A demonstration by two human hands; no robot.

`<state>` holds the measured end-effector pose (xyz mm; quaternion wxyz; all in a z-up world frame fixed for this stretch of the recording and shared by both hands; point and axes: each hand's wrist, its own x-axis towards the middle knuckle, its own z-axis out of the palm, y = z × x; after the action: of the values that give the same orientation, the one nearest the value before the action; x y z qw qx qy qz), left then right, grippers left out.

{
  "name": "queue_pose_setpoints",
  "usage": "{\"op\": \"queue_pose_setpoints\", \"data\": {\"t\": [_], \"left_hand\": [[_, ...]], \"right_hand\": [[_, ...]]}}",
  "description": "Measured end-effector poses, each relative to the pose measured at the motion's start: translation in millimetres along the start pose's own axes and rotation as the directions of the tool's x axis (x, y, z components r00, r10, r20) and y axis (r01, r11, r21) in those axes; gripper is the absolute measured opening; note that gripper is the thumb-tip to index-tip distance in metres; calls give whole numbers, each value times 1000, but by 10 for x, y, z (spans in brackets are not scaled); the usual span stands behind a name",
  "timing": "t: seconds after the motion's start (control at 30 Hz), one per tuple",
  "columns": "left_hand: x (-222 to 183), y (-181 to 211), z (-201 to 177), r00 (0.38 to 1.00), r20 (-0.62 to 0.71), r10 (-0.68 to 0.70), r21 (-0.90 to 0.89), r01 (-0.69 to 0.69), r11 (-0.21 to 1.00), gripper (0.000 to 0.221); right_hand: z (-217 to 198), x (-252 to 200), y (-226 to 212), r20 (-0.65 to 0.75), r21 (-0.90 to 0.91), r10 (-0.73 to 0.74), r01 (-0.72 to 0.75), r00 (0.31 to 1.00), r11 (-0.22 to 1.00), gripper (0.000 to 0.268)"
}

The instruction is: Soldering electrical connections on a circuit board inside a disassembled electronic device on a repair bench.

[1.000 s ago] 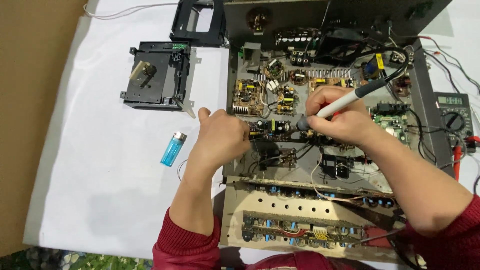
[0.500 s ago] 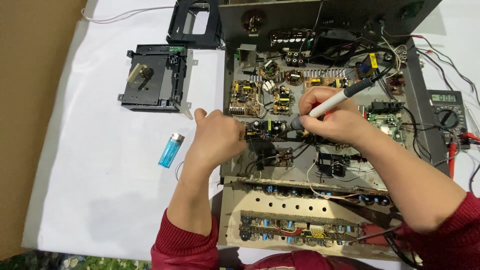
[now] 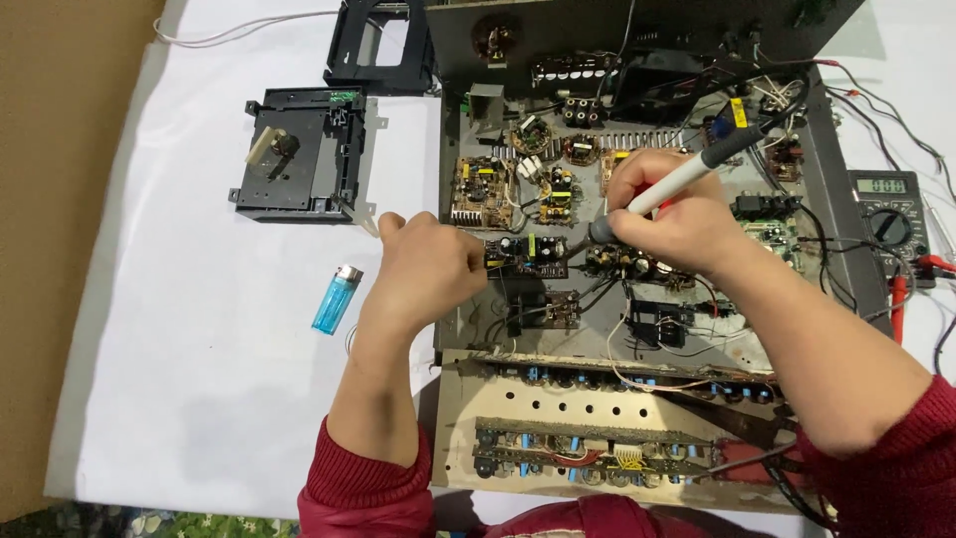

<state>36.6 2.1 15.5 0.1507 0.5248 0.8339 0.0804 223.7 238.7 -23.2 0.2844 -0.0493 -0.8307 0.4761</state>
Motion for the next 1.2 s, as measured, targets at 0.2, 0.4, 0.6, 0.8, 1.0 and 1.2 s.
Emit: {"op": "queue_pose_setpoints", "data": {"t": [0.2,0.4,0.6,0.8,1.0,1.2], "left_hand": [[26,22,52,1000,-9,7,15,-7,1000,22],[35,-15,81,1000,-17,11,33,-10,999,22],[54,-14,85,1000,12,-17,24,17,1000,20],[66,-27,112,1000,14,-20,20,20,1000,21],[-2,-41,31,1000,-17,8,26,-7,1000,16],[-351,108,-466,995,-59,84,-112,-90,990,22]], "right_hand": [[26,-12,-79,41,-25,27,-26,999,999,9],[62,4,-74,51,-11,48,-48,998,999,10],[58,22,-107,61,-22,39,-37,997,999,9],[64,10,-58,61,-14,46,-46,997,999,9],[68,27,-125,58,19,61,-62,996,998,10],[-121,29,-29,-54,194,32,-21,998,981,17]]}}
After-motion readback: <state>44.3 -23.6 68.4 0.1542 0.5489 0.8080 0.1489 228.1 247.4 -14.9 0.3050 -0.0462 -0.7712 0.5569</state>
